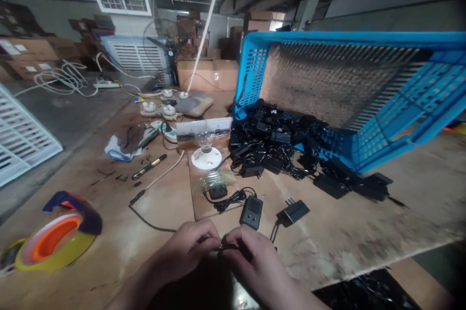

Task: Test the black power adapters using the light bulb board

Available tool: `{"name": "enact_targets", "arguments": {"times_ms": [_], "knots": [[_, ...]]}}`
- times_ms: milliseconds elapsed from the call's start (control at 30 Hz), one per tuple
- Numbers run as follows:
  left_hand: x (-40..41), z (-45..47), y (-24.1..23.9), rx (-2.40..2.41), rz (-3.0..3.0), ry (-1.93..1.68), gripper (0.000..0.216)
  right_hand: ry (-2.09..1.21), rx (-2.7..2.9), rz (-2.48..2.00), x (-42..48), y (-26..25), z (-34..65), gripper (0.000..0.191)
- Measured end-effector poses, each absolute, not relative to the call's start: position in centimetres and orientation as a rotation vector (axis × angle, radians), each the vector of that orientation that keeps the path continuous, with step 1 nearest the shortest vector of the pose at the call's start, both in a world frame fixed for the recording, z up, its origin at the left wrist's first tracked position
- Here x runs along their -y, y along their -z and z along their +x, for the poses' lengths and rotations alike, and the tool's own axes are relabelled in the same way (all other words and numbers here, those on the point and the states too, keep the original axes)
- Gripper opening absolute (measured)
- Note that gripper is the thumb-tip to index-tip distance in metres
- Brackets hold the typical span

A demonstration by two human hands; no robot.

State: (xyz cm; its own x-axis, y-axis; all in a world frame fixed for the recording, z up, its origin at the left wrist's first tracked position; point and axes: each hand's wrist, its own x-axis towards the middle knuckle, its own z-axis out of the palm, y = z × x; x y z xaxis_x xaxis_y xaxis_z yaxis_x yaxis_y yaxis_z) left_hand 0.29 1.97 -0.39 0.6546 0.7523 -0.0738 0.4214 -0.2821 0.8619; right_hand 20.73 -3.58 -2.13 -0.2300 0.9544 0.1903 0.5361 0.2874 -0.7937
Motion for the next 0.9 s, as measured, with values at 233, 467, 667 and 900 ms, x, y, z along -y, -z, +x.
{"name": "enact_targets", "arguments": {"times_ms": [233, 467, 667, 900], "knots": [[-1.3, 0.5, 1.3, -0.83, 2.047, -0.402, 0.026, -0.81, 1.886, -1.367, 4.4, 1.1, 20.5, 0.014], [-1.0, 0.7, 0.7, -0.808, 2.125, -0.385, 0.014, -0.155, 1.68, -1.955, 2.3, 0.0, 32.4, 0.087], [-1.2, 0.6, -0.1, -0.703, 2.075, -0.427, 0.012, -0.511, 1.401, -1.784, 3.4, 1.5, 31.2, 0.061], [-1.3, 0.4, -0.6, -0.689, 2.044, -0.395, 0.013, -0.942, 1.723, -1.536, 3.9, -0.9, 24.8, 0.076]]}}
